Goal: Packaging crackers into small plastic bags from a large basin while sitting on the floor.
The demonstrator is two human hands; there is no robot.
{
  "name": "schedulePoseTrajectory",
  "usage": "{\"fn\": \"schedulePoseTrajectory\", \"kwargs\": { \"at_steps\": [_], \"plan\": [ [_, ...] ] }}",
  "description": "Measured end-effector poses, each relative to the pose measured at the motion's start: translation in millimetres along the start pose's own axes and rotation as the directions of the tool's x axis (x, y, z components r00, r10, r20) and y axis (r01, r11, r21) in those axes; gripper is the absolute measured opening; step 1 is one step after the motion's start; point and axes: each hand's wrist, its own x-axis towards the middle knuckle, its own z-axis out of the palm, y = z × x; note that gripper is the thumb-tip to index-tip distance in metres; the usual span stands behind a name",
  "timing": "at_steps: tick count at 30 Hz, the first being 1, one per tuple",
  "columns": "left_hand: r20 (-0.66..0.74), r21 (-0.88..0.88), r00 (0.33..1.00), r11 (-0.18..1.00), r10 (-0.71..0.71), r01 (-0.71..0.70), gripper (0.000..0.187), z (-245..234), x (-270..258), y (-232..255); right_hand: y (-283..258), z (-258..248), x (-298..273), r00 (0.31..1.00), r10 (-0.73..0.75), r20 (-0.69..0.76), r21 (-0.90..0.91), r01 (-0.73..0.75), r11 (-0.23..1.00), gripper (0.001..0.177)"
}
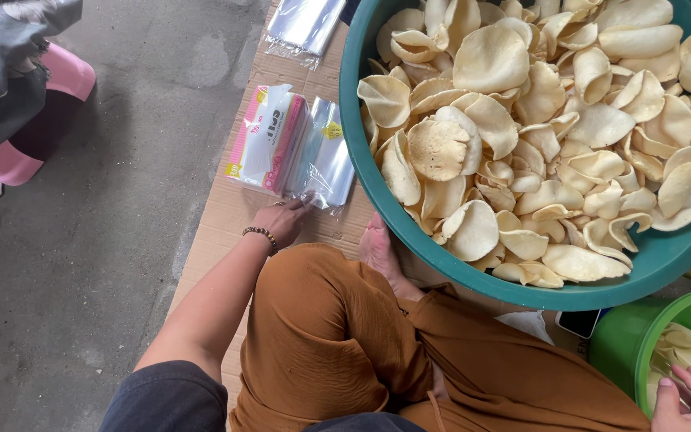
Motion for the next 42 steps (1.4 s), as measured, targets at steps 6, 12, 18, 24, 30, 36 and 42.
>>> {"fn": "schedulePoseTrajectory", "kwargs": {
  "at_steps": [6, 12, 18, 24, 30, 36, 42],
  "plan": [
    [-0.089, -0.019, 0.996, 1.0, 0.006, -0.007, 0.059, 13, 2, -2, 11, 1, -1, 1.0, -0.006, 0.012, -0.015, 0.006, 1.0, 0.032],
    [-0.272, -0.102, 0.962, 0.994, 0.016, -0.046, 0.04, 41, -27, -25, 31, 8, -1, 0.999, -0.022, 0.033, 0.045, 0.021, 0.999, 0.032],
    [-0.76, 0.021, 0.65, 1.0, 0.028, -0.018, 0.024, 31, -76, -19, 30, 7, 1, 0.995, 0.023, 0.093, 0.078, -0.031, 0.996, 0.031],
    [-0.914, -0.034, 0.4, 0.997, -0.062, 0.076, 0.014, -52, -105, 5, 38, 10, -2, 0.996, 0.044, 0.072, 0.119, -0.052, 0.992, 0.028],
    [-0.903, -0.168, 0.426, 0.957, -0.054, -0.236, 0.018, -117, -121, 32, 61, 18, -9, 1.0, 0.009, 0.021, 0.166, -0.012, 0.986, 0.026],
    [-0.793, -0.569, 0.534, 0.671, -0.294, -0.476, 0.012, -167, -155, 74, -52, -1, -9, 0.984, -0.179, -0.022, 0.1, 0.181, 0.979, 0.023],
    [-0.56, -0.828, 0.776, 0.205, -0.289, -0.521, 0.011, -139, -173, 103, -278, 49, -10, 0.852, -0.124, 0.508, 0.445, -0.137, 0.885, 0.05]
  ]
}}
